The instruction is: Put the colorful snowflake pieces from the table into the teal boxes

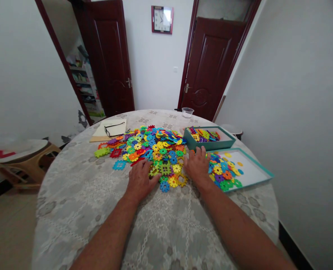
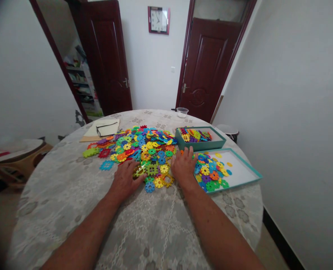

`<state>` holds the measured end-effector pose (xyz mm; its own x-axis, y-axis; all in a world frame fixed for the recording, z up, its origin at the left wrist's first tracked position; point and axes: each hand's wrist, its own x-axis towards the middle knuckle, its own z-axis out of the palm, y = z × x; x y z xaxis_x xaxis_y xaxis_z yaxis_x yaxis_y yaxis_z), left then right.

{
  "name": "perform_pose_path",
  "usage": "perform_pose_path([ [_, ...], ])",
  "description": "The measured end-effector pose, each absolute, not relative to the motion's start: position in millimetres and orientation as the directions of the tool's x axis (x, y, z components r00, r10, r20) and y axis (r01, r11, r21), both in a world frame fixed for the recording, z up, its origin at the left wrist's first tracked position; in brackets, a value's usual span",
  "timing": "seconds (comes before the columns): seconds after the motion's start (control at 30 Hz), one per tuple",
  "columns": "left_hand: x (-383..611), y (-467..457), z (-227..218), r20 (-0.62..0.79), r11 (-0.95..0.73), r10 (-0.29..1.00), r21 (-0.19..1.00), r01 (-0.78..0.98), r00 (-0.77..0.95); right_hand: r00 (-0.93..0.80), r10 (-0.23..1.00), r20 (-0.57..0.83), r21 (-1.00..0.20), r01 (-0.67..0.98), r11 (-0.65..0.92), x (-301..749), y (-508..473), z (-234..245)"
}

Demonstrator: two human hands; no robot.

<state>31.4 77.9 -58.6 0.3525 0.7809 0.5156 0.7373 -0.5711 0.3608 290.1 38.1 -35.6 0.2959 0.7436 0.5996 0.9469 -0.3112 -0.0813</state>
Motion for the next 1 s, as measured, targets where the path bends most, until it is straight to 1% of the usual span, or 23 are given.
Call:
perform_pose_path([
  [0.1,32,76,-57,0.524,-0.576,0.778,0.375,0.726,0.346,0.312,0.767,0.561,-0.072,0.941,-0.33,300,39,-41],
  [0.2,33,76,-57,0.537,-0.583,0.772,0.383,0.717,0.34,0.296,0.785,0.545,-0.073,0.949,-0.307,303,40,-43],
  [0.4,33,76,-58,0.523,-0.571,0.779,0.362,0.736,0.346,0.194,0.784,0.59,-0.077,0.98,-0.184,304,45,-41],
  [0.47,33,76,-58,0.523,-0.572,0.777,0.356,0.739,0.35,0.147,0.793,0.592,-0.116,0.988,-0.097,303,45,-40],
  [0.57,32,77,-57,0.518,-0.58,0.773,0.345,0.738,0.366,0.102,0.795,0.599,-0.207,0.978,0.031,297,45,-39],
  [0.63,32,77,-57,0.513,-0.583,0.773,0.342,0.737,0.373,0.106,0.78,0.617,-0.249,0.966,0.065,294,44,-35],
  [0.73,32,78,-56,0.513,-0.581,0.774,0.344,0.737,0.371,0.178,0.727,0.663,-0.283,0.959,0.024,300,40,-24],
  [0.87,33,77,-54,0.512,-0.58,0.776,0.352,0.734,0.368,0.316,0.613,0.724,-0.269,0.948,-0.171,326,30,-6],
  [0.93,33,77,-54,0.506,-0.572,0.784,0.364,0.735,0.36,0.352,0.553,0.755,-0.251,0.934,-0.253,338,25,0],
  [1.0,33,77,-54,0.503,-0.569,0.788,0.372,0.734,0.356,0.348,0.528,0.775,-0.245,0.935,-0.257,341,24,1],
])
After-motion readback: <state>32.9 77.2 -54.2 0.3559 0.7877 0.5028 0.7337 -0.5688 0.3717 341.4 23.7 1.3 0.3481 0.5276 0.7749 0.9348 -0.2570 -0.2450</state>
